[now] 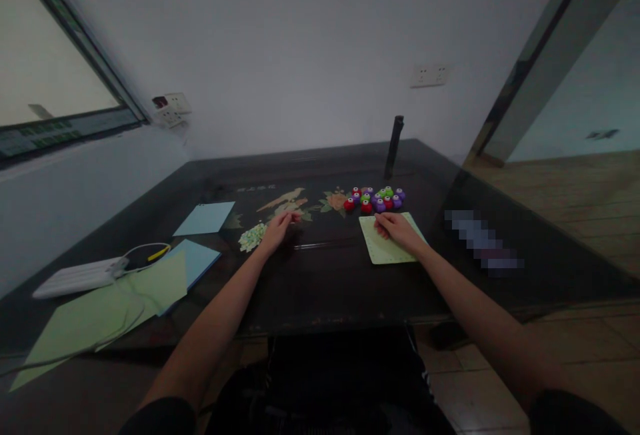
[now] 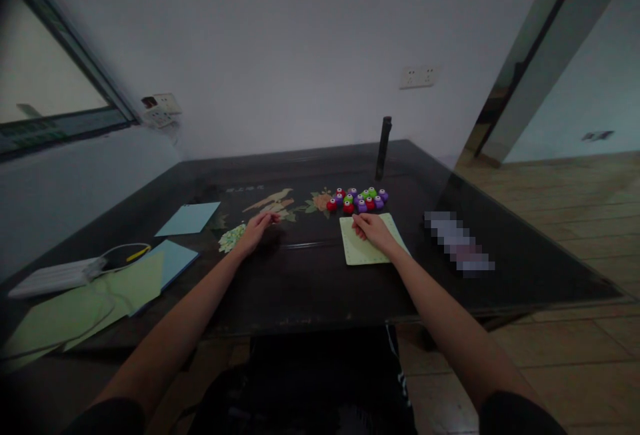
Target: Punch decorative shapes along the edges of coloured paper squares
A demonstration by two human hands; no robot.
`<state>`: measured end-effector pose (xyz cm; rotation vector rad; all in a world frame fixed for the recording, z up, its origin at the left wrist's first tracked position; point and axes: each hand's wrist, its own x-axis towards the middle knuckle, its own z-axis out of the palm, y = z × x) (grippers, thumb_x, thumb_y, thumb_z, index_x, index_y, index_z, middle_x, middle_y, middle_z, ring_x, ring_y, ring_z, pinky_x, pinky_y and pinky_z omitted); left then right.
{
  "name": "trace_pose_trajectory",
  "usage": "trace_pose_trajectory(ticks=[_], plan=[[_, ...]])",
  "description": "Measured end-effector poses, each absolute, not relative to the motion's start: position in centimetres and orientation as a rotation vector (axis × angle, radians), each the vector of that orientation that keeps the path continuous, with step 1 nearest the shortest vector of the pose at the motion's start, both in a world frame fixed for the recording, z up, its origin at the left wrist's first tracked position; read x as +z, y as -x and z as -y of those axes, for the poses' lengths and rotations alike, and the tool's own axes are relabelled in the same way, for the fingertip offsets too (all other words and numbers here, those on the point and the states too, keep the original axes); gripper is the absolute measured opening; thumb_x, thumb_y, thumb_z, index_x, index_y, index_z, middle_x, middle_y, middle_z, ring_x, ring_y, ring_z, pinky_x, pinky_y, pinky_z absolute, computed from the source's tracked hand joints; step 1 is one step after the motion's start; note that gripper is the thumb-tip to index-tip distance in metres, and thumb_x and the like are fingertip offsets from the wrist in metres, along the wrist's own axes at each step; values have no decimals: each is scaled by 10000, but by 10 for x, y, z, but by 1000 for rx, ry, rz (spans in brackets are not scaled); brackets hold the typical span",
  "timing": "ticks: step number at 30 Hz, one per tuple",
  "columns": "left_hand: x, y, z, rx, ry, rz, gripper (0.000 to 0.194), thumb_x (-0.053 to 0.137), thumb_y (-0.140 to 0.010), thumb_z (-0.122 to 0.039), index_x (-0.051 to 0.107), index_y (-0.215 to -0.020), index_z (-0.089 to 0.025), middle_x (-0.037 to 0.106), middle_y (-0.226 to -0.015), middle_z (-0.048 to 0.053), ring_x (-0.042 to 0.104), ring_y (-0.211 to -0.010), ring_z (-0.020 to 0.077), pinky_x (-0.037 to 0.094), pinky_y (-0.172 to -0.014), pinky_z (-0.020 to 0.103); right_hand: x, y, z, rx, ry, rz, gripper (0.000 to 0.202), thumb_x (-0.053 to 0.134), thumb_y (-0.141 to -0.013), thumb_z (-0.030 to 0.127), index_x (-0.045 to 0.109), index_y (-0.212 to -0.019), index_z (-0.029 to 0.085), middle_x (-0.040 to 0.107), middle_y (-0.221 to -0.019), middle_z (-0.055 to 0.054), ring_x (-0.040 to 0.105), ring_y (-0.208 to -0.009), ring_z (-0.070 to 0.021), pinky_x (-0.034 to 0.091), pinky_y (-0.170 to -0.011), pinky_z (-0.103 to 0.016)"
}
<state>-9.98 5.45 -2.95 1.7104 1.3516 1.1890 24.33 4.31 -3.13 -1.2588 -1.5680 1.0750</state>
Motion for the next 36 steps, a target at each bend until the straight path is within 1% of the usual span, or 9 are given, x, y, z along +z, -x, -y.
trace_pose_trajectory(ticks=[8, 13, 19, 20, 22, 24, 27, 32, 36], plan=[[-24, 114, -51, 1028, -1956, -1593, 370, 358, -866, -379, 654, -908, -160, 680, -852, 64, 603, -871, 223, 412, -842, 303, -31, -242, -41, 1054, 1242, 1592, 407, 494, -811, 531, 554, -650, 162, 516, -527, 16, 459, -445, -80, 372, -457, -217], [-21, 110, -45, 1055, -2110, -1606, 346, 354, -874, -349, 638, -927, -159, 667, -834, 49, 606, -827, 200, 419, -782, 284, -30, -242, -42, 1050, 1248, 1588, 412, 495, -798, 546, 554, -641, 170, 515, -516, 18, 459, -439, -87, 367, -449, -223], [-6, 84, -21, 1145, -2254, -1627, 379, 333, -896, -354, 590, -679, -180, 574, -631, 13, 551, -642, 167, 392, -663, 272, -25, -238, -38, 1024, 1230, 1605, 403, 501, -794, 540, 566, -647, 171, 527, -540, 14, 468, -458, -89, 369, -459, -220], [-3, 78, -17, 1118, -2283, -1603, 354, 352, -892, -351, 589, -691, -181, 560, -612, 4, 542, -621, 162, 392, -665, 277, -22, -238, -38, 1012, 1219, 1609, 404, 506, -790, 541, 572, -645, 170, 533, -544, 11, 475, -466, -91, 374, -466, -221], [4, 62, -11, 1045, -2356, -1536, 198, 455, -853, -324, 599, -844, -188, 546, -600, -26, 531, -594, 150, 400, -729, 305, -14, -240, -38, 974, 1187, 1614, 411, 513, -782, 548, 587, -644, 168, 553, -555, 3, 490, -486, -99, 384, -481, -226], [11, 42, -7, 940, -2408, -1432, 215, 524, -804, -244, 556, -1012, -194, 579, -667, -40, 556, -631, 141, 388, -833, 352, -3, -247, -42, 917, 1160, 1589, 412, 525, -772, 552, 604, -648, 168, 581, -579, -8, 511, -516, -110, 396, -500, -232], [16, 6, -4, 797, -2458, -1273, 177, 537, -781, -195, 578, -952, -208, 636, -879, 7, 594, -853, 171, 401, -871, 354, 13, -266, -53, 805, 1151, 1468, 370, 559, -754, 525, 617, -661, 172, 620, -619, -18, 553, -575, -130, 427, -551, -243], [-1, -52, -8, 779, -2542, -1249, 287, 506, -824, -254, 565, -1098, -195, 579, -1166, 75, 505, -1107, 223, 404, -947, 366, 5, -306, -73, 522, 1475, 1361, 269, 529, -775, 387, 635, -674, 161, 654, -656, -48, 598, -633, -172, 459, -627, -283], [-22, -71, -7, 645, -2635, -1247, 433, 491, -851, -360, 489, -1254, -202, 471, -1352, 86, 398, -1257, 245, 326, -1045, 401, -18, -322, -78, 226, 1831, 1606, 217, 529, -783, 291, 691, -812, 149, 697, -830, -94, 629, -790, -217, 449, -733, -309]])
